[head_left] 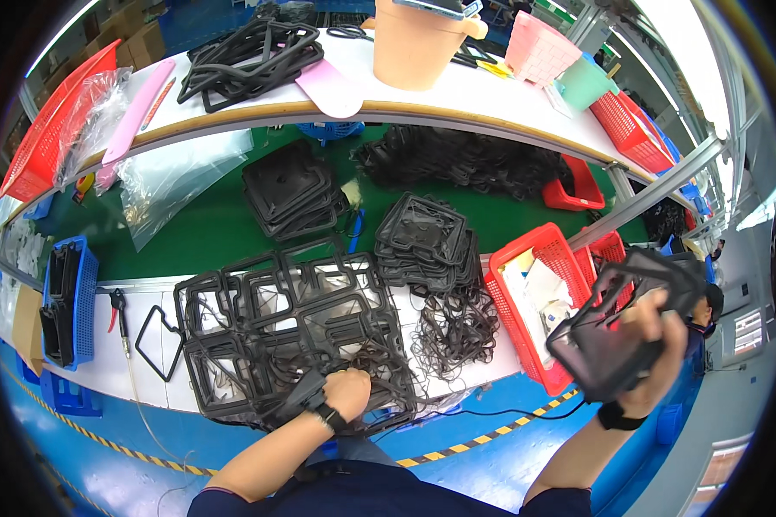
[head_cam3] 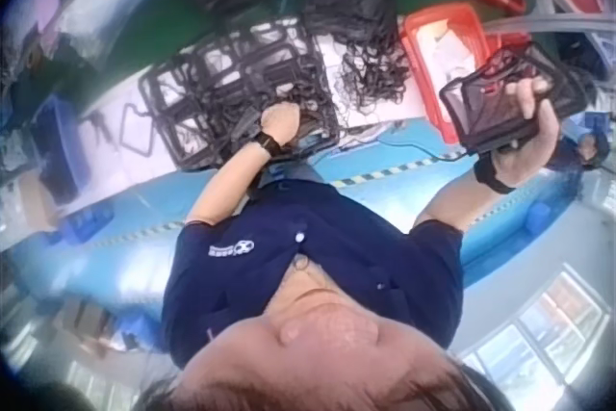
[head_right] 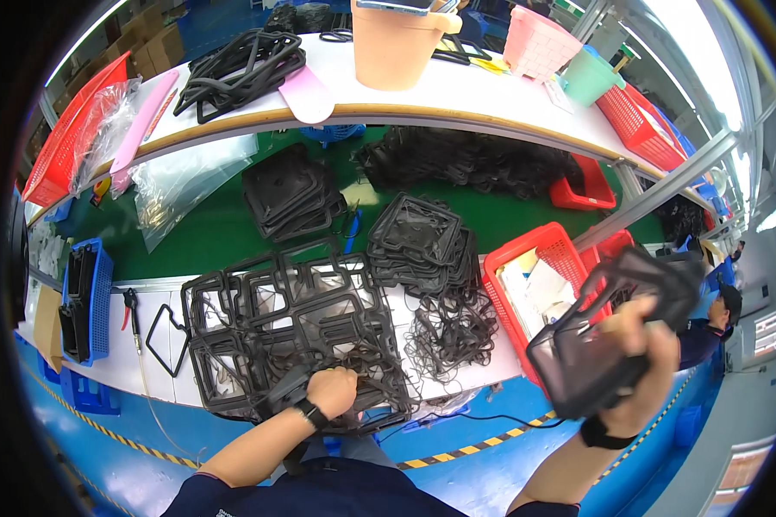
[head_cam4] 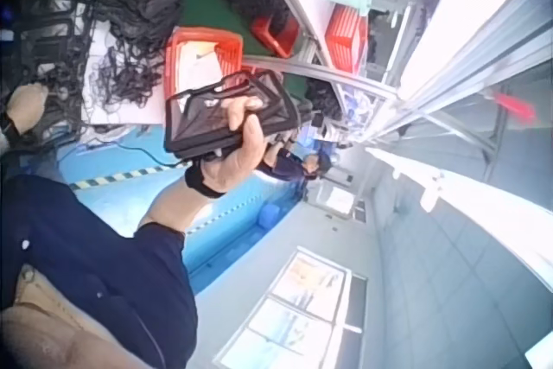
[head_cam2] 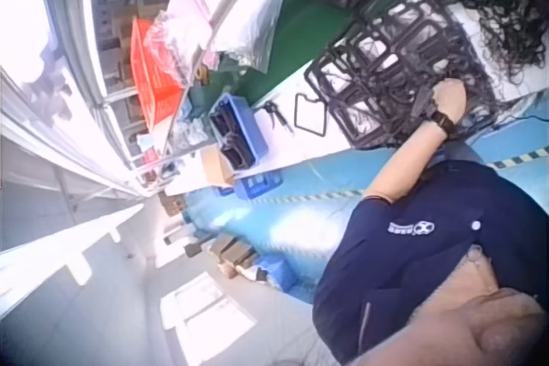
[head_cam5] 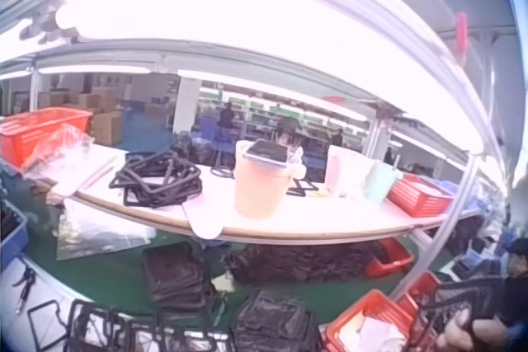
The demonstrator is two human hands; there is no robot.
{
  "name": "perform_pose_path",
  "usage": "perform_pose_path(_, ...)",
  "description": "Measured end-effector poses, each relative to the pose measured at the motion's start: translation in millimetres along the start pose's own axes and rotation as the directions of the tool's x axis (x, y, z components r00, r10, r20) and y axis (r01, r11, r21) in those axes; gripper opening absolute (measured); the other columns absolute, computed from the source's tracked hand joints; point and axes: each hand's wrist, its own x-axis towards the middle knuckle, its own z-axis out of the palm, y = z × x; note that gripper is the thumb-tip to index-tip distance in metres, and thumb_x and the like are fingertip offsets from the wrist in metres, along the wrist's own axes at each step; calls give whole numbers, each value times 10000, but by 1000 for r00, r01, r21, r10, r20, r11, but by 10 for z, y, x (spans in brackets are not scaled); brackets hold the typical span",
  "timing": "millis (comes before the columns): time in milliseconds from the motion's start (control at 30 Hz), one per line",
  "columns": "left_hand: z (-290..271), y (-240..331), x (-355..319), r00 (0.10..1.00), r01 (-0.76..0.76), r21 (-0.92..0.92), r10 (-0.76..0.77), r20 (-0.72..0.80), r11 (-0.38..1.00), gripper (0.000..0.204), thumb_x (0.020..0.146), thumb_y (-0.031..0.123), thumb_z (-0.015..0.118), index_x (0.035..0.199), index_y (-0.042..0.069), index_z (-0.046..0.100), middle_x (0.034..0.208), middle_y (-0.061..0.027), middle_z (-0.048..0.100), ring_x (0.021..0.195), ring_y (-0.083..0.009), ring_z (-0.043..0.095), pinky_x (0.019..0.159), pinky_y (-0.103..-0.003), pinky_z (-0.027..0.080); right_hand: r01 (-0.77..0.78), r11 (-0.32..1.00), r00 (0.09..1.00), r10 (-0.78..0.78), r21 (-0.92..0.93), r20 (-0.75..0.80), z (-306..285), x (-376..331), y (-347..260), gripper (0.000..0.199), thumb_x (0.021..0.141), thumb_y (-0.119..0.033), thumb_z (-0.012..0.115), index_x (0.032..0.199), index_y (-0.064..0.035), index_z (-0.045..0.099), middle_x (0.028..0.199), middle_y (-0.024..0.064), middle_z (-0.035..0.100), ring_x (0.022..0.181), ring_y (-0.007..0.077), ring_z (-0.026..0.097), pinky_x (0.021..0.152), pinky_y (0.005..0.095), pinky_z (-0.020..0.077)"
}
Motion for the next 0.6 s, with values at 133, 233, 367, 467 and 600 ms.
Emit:
perform_pose_path(133,-869,178,-331,938,-277,-612,72,-338,741,524,858,309,598,1257,-1,462,1120,-198,556,986,-271,590,784,-312,485,-367,744,929,265,-558,-258,287,-204,761,163,781,-89,666,907,-58,566,713,-17,543,524,54,473,447,191,367)
perform_pose_path(233,-1241,330,-478,967,-115,-986,215,-138,-118,890,839,377,640,1426,2,86,1401,-220,288,1295,-280,328,992,-333,357,-348,745,920,387,-568,-56,487,-364,1526,184,822,-100,639,951,-16,538,782,8,572,655,69,531,581,223,444)
perform_pose_path(367,-1306,228,-550,940,-153,-922,-235,-247,356,552,864,222,603,1271,-50,350,1113,-160,530,1040,-189,518,901,-305,419,-271,595,881,469,-756,54,932,-547,2237,284,821,-149,606,1049,-1,521,850,189,602,824,299,622,713,349,483)
perform_pose_path(467,-1337,-133,-568,889,-152,-988,-434,-149,29,345,878,139,548,1169,-23,460,1011,-79,575,884,-107,549,788,-255,459,124,629,888,274,-767,369,1192,-489,2466,457,771,-167,659,1117,62,466,1152,265,488,1060,392,512,847,411,446)
perform_pose_path(600,-1559,-527,-612,850,-324,-934,-480,-216,-152,191,879,50,435,1042,-3,518,888,-88,589,784,-166,587,714,-329,514,401,606,835,66,-687,546,1185,-424,2524,580,737,-245,706,1143,90,461,1184,246,461,1017,380,508,873,389,434)
